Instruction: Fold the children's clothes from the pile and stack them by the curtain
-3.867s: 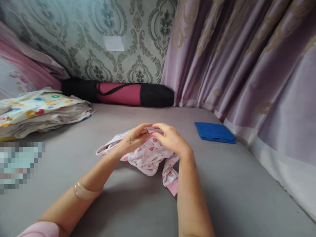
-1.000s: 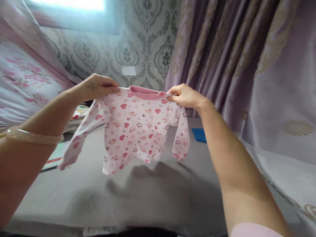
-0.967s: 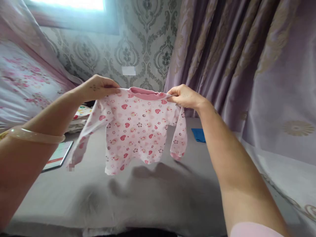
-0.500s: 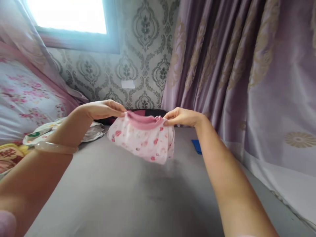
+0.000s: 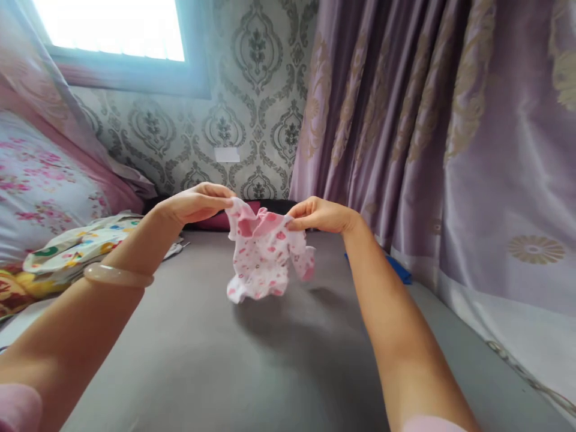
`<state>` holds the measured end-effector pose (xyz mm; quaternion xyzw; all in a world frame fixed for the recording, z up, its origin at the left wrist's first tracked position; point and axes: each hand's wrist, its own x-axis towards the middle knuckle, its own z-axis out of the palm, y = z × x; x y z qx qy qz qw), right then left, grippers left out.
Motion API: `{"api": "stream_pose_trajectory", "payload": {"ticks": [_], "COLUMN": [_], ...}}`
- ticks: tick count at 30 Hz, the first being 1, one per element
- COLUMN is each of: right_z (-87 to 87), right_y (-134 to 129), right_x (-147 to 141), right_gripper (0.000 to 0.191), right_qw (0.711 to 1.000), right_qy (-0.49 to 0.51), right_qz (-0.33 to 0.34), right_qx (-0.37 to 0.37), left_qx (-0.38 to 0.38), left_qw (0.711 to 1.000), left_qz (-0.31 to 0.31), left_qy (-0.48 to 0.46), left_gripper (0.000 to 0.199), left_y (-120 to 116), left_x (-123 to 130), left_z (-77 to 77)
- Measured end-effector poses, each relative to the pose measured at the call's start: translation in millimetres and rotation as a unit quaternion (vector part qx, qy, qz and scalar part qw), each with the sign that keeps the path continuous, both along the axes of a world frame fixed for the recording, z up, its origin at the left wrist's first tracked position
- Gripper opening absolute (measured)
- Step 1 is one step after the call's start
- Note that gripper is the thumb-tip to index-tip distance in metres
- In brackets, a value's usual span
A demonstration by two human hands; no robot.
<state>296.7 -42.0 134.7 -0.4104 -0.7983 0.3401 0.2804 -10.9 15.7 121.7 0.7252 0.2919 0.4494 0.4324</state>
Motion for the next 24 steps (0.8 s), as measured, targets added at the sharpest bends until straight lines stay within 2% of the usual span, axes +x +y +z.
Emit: {"api": "stream_pose_trajectory", "payload": {"ticks": [1, 2, 4, 8, 9, 12, 14, 17, 24], "right_z": [-0.5, -0.8, -1.2, -4.6, -6.6, -14.1, -18.5, -22.3, -25.3], "right_y": [-0.5, -0.8, -1.0, 5.6, 9.4, 22.4, 28.8, 33.3, 37.3], "right_x": [-1.4, -2.6, -3.5, -0.5, 0.2, 0.8, 0.7, 1.7, 3.5], "right_gripper": [0.038, 0.038, 0.037, 0.040, 0.040, 0.040, 0.041, 0.043, 0.046], "right_qw": [1.000, 0.999, 0.995, 0.997, 0.996, 0.984, 0.979, 0.979, 0.978], "right_qy": [0.013, 0.029, 0.048, 0.050, 0.058, 0.077, 0.086, 0.085, 0.109], "right_qz": [-0.005, -0.027, -0.070, -0.031, -0.043, -0.121, -0.142, -0.146, -0.145], "right_qx": [0.004, 0.021, 0.051, 0.042, 0.055, 0.104, 0.115, 0.114, 0.107], "left_qx": [-0.003, 0.000, 0.010, 0.019, 0.019, 0.022, 0.033, 0.050, 0.081], "left_qw": [1.000, 0.999, 0.999, 0.994, 0.993, 0.987, 0.978, 0.972, 0.962], "left_qz": [-0.020, -0.011, 0.037, 0.040, 0.054, 0.158, 0.207, 0.229, 0.260], "left_qy": [-0.016, -0.031, -0.037, -0.102, -0.099, -0.028, -0.019, -0.025, 0.000], "left_gripper": [0.025, 0.024, 0.022, 0.026, 0.026, 0.022, 0.020, 0.020, 0.022], "left_y": [1.0, 1.6, 1.6, 0.7, 2.4, 12.9, 20.4, 25.6, 25.8], "left_x": [0.0, 0.1, 0.7, 1.7, 1.7, 0.8, -1.1, -5.3, -10.3], "left_z": [-2.3, -4.2, -6.3, -6.4, -7.3, -15.6, -23.0, -29.0, -27.5]}}
